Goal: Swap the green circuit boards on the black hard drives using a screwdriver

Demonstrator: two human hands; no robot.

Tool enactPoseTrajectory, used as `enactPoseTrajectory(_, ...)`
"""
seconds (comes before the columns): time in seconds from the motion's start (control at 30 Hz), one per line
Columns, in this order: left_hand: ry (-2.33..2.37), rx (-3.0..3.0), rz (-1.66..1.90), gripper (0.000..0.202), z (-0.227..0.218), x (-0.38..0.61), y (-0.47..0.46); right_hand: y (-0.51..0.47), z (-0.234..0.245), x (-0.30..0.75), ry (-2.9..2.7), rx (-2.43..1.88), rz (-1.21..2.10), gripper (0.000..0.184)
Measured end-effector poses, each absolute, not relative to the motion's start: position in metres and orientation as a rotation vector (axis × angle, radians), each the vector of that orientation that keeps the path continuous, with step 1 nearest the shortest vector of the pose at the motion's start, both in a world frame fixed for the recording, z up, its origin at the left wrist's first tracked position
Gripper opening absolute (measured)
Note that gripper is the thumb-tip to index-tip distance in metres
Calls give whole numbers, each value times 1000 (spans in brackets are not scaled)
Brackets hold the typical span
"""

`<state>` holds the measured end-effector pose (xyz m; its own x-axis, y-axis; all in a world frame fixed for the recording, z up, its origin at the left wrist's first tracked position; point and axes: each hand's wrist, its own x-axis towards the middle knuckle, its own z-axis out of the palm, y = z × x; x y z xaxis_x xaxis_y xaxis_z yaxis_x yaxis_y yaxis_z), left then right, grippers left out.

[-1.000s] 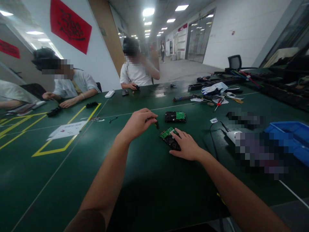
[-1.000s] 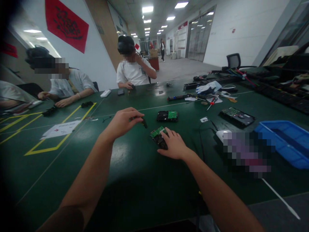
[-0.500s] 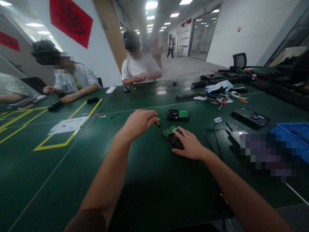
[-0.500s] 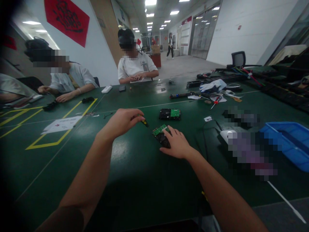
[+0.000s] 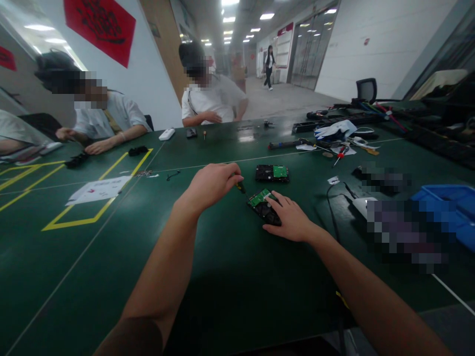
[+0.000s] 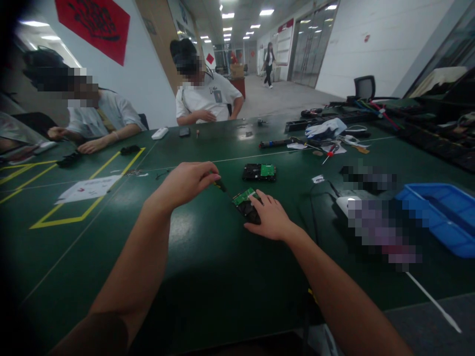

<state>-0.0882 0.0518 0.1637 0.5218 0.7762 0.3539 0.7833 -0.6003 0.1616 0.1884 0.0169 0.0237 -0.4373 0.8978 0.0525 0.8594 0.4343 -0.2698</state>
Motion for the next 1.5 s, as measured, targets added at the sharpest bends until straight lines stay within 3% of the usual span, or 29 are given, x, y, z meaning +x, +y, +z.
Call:
enactPoseTrajectory(0.6,-1335,-2757,-621,28,161,-92,60,15,25,187,-2488,-1533,288,92)
enactPoseTrajectory(1.07,-1340,-2850,-738,18,165,-95,57,16,27,186,-2520,-1527,273,89)
enactPoseTrajectory(1.5,-1417,-2950,-725,23,169,-93,51,16,25,186,-2492,-1564,297,91)
